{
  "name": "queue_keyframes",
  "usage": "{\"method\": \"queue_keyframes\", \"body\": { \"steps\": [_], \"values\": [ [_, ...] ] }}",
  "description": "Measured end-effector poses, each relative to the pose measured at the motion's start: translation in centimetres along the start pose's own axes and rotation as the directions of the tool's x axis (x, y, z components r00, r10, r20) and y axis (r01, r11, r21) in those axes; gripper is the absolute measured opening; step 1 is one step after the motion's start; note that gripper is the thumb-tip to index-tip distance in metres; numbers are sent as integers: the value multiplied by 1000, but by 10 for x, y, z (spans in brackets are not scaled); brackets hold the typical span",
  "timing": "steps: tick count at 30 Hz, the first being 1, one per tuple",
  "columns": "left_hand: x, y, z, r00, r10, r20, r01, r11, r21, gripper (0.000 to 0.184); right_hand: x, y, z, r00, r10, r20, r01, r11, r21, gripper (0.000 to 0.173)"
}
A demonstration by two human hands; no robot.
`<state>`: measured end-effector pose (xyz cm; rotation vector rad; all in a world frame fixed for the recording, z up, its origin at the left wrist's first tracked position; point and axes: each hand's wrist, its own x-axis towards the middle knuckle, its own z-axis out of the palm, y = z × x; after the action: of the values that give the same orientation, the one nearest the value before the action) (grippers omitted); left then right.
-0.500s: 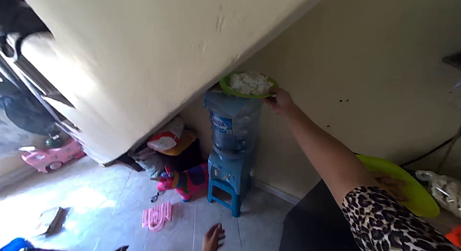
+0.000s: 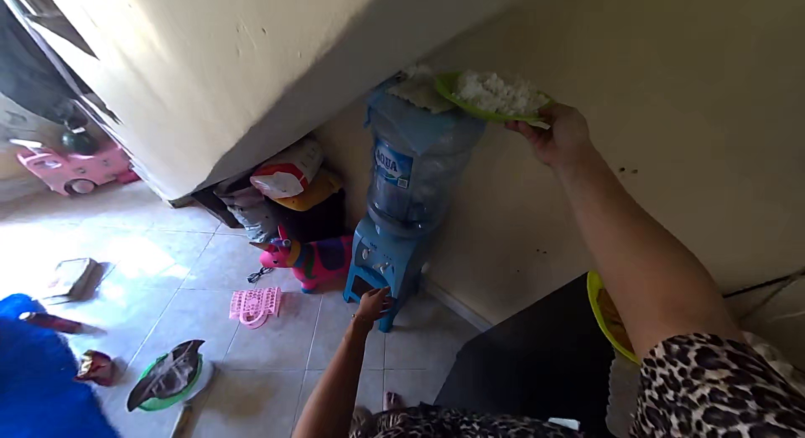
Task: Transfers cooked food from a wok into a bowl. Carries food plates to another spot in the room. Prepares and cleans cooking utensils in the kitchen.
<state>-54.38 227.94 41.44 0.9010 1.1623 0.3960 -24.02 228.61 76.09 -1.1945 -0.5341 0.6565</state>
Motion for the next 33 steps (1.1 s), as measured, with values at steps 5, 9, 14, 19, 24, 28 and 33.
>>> {"method": "queue_keyframes", "body": {
  "steps": [5, 9, 14, 19, 24, 28, 33],
  "values": [
    [-17, -18, -11, 997, -2, -74, -6, 994, -106, 44, 11, 1, -3, 1000, -9, 3, 9, 1000, -11, 32],
    [-22, -28, -2, 997, 3, -79, -14, 990, -139, 44, 17, 1, -3, 1000, -18, 17, 18, 1000, -7, 34],
    [2, -36, 27, 1000, -16, 6, 17, 996, -91, 43, 18, -7, -4, 999, -34, -2, 34, 999, -9, 29],
    [1, 14, 49, 957, 292, 6, -292, 956, 32, 44, 11, -16, -4, 1000, -25, -19, 24, 999, -31, 31],
    [2, 127, 63, 643, 744, -185, -723, 668, 173, 76, 8, -22, -2, 999, -30, -34, 30, 1000, 4, 32],
    [2, 223, 71, 537, 773, -338, -790, 601, 120, 111, 3, -30, 2, 998, -39, -44, 39, 999, -10, 36],
    [15, 296, 59, 488, 781, -390, -820, 563, 101, 107, -10, -35, 12, 998, -30, -64, 32, 999, 28, 33]
  ]
}}
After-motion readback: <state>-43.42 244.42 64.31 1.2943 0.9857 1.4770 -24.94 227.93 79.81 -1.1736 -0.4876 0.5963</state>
